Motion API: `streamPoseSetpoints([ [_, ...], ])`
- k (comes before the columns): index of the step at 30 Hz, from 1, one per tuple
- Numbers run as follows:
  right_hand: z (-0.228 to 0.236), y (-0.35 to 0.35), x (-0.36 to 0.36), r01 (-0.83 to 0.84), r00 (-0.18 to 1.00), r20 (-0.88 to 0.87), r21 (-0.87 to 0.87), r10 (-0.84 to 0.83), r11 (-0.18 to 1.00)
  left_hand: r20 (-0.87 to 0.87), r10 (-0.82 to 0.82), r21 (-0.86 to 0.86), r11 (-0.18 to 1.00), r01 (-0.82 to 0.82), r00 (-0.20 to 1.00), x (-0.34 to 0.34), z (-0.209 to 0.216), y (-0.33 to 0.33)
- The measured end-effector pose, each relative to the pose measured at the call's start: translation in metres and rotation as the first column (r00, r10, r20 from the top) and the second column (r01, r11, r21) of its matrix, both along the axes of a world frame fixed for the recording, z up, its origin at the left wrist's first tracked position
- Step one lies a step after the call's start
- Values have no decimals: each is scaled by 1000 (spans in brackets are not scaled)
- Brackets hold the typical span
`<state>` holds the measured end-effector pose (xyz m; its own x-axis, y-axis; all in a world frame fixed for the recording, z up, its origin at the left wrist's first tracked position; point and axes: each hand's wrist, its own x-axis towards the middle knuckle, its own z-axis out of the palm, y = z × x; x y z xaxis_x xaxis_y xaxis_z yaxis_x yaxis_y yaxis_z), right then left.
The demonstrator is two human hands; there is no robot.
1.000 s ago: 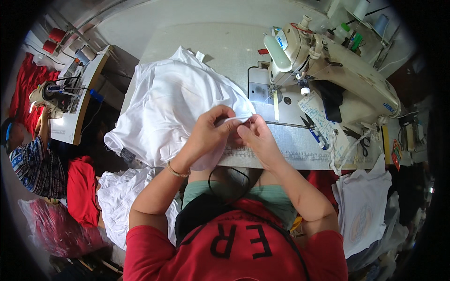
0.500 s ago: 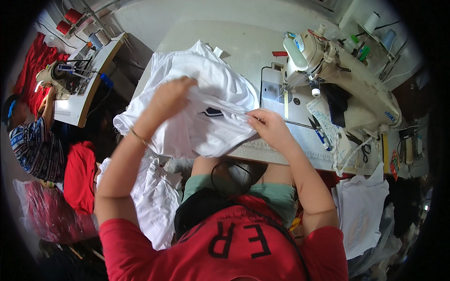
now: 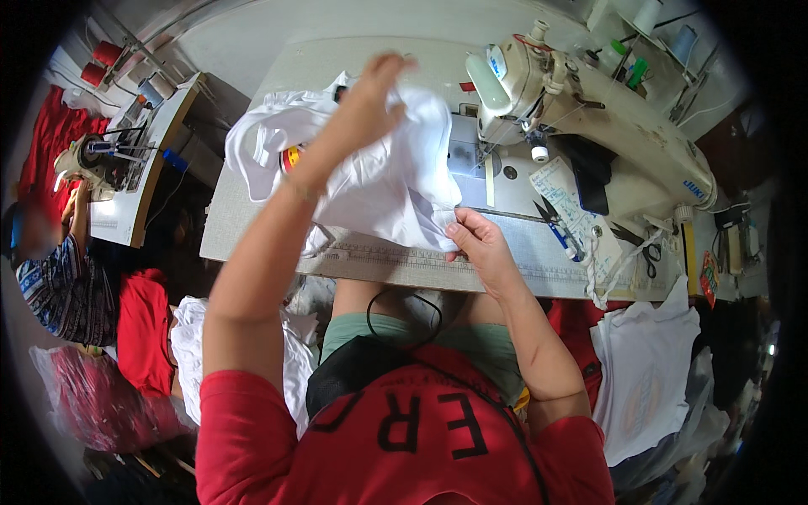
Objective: The person uses a sewing machine to stitch a white t-shirt, guiding the fabric under the needle and trimming excess thread with a tool.
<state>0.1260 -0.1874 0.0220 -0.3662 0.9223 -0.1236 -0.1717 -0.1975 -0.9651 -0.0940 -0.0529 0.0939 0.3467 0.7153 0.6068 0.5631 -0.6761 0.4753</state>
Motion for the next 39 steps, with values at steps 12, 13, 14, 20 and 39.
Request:
streamPoseSetpoints([
  [12,8,-30,-11,-61,910,375,545,-179,836,460,177,-755,594,279,870,45,-41,-133],
  [13,11,-29,-7,-102,892,416,568,-178,817,387,162,-762,611,216,908,43,-41,-129],
  [14,14,-28,-3,-148,851,500,520,-159,841,338,111,-744,640,193,935,41,-41,-127],
  [20,46,20,15,-181,896,443,405,-20,896,170,-70,-449,882,141,983,31,-39,-123],
  [39,57,42,7,-367,795,605,536,-43,761,296,60,-433,898,78,953,31,-46,-122],
])
